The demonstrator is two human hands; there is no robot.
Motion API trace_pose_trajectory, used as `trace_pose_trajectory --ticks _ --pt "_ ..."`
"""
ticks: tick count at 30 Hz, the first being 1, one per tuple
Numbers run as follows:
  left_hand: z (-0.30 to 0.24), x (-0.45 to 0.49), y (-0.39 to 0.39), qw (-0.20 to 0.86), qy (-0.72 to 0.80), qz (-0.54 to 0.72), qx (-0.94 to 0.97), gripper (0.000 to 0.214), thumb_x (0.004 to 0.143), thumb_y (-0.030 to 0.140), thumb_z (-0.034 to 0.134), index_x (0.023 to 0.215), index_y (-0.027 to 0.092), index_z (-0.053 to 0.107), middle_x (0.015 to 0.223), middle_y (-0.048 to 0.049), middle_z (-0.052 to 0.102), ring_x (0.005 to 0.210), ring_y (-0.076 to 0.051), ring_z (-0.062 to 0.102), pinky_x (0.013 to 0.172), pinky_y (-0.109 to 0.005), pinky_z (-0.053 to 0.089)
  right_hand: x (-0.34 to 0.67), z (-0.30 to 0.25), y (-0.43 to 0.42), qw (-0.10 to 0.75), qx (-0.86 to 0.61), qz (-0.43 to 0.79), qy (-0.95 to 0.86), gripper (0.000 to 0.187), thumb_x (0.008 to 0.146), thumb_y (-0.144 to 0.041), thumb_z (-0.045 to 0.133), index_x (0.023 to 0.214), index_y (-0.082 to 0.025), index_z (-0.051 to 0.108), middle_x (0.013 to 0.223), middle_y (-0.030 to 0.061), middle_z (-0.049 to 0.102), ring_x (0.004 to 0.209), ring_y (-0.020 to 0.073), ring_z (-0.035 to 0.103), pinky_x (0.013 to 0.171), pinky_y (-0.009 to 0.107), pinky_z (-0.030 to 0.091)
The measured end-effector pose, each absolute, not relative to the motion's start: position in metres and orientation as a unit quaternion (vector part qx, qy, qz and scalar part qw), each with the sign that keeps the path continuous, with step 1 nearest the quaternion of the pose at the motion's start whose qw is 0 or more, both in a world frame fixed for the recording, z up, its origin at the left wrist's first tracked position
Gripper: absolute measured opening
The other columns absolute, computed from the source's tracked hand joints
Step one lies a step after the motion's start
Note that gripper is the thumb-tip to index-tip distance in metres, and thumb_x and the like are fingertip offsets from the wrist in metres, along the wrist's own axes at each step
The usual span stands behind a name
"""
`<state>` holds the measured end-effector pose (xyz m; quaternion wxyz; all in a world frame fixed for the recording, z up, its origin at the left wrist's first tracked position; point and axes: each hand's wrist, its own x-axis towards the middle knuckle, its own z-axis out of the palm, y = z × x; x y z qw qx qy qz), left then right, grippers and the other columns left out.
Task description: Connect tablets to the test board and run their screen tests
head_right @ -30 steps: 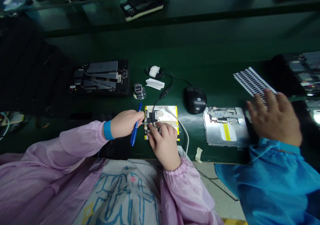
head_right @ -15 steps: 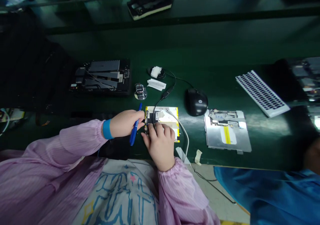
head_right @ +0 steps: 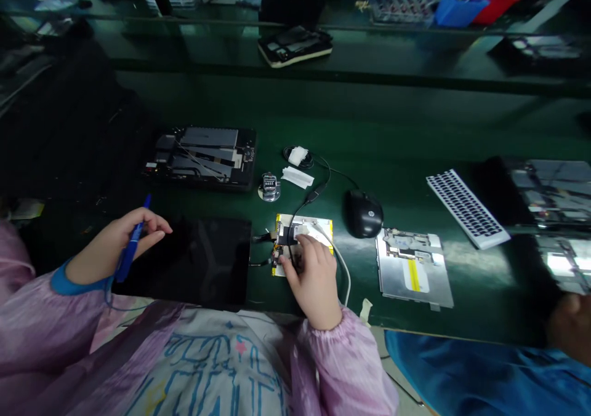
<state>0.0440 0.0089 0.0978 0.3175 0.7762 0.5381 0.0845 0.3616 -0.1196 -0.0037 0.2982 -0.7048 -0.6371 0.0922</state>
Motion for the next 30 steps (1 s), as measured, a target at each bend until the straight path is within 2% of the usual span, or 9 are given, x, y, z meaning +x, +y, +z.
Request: trace_pose_trajectory --ticks 4,8,12,19,26,30 --pt "0.081 0.023 0.004 0.229 0.585 0.117 0.769 0.019 0.082 0.038 0.052 0.084 0.022 0.044 0.119 -0.012 0.062 0.107 -0.026 0.058 0.093 -0.042 0.045 0.366 -0.01 -0.104 0.269 -0.735 0.056 -0.62 0.05 0.088 -0.048 0.05 0.125 -0.015 0.048 0.117 0.0161 0.062 0.109 0.0313 0.053 0.087 0.045 0.042" --pt "0.068 0.014 0.003 0.186 0.604 0.104 0.768 0.018 0.08 0.037 0.052 0.084 0.022 0.043 0.126 -0.0145 0.057 0.115 -0.031 0.053 0.098 -0.048 0.042 0.363 -0.012 -0.097 0.239 -0.739 0.024 -0.629 0.046 0.089 -0.045 0.048 0.125 -0.017 0.049 0.12 0.0147 0.062 0.109 0.0325 0.052 0.087 0.046 0.039" --pt "0.061 0.007 0.006 0.174 0.621 0.096 0.758 0.019 0.079 0.037 0.054 0.084 0.022 0.043 0.113 -0.0133 0.059 0.109 -0.031 0.056 0.091 -0.045 0.045 0.364 -0.013 -0.1 0.26 -0.742 0.056 -0.616 0.04 0.091 -0.037 0.041 0.126 -0.019 0.049 0.122 0.0134 0.06 0.111 0.0311 0.05 0.089 0.046 0.038" --pt "0.062 0.004 0.013 0.155 0.646 0.089 0.742 0.022 0.077 0.036 0.058 0.079 0.022 0.041 0.085 -0.006 0.055 0.082 -0.025 0.057 0.075 -0.038 0.046 0.366 -0.015 -0.103 0.229 -0.75 0.1 -0.612 0.057 0.084 -0.046 0.051 0.135 -0.023 0.041 0.133 0.0131 0.051 0.117 0.0346 0.045 0.088 0.05 0.038" --pt "0.065 0.005 0.016 0.163 0.66 0.1 0.727 0.025 0.074 0.036 0.063 0.075 0.021 0.042 0.083 -0.004 0.055 0.078 -0.022 0.055 0.073 -0.035 0.045 0.358 -0.009 -0.096 0.151 -0.779 0.11 -0.599 0.052 0.084 -0.039 0.053 0.134 -0.034 0.045 0.132 0.0085 0.049 0.115 0.0352 0.044 0.087 0.052 0.039" --pt "0.065 0.006 0.018 0.169 0.662 0.118 0.721 0.028 0.072 0.038 0.065 0.073 0.021 0.042 0.078 -0.0023 0.054 0.072 -0.019 0.053 0.07 -0.032 0.043 0.354 -0.011 -0.095 0.159 -0.788 0.112 -0.584 0.053 0.083 -0.037 0.051 0.135 -0.033 0.044 0.132 0.0079 0.048 0.118 0.0345 0.042 0.091 0.053 0.037"
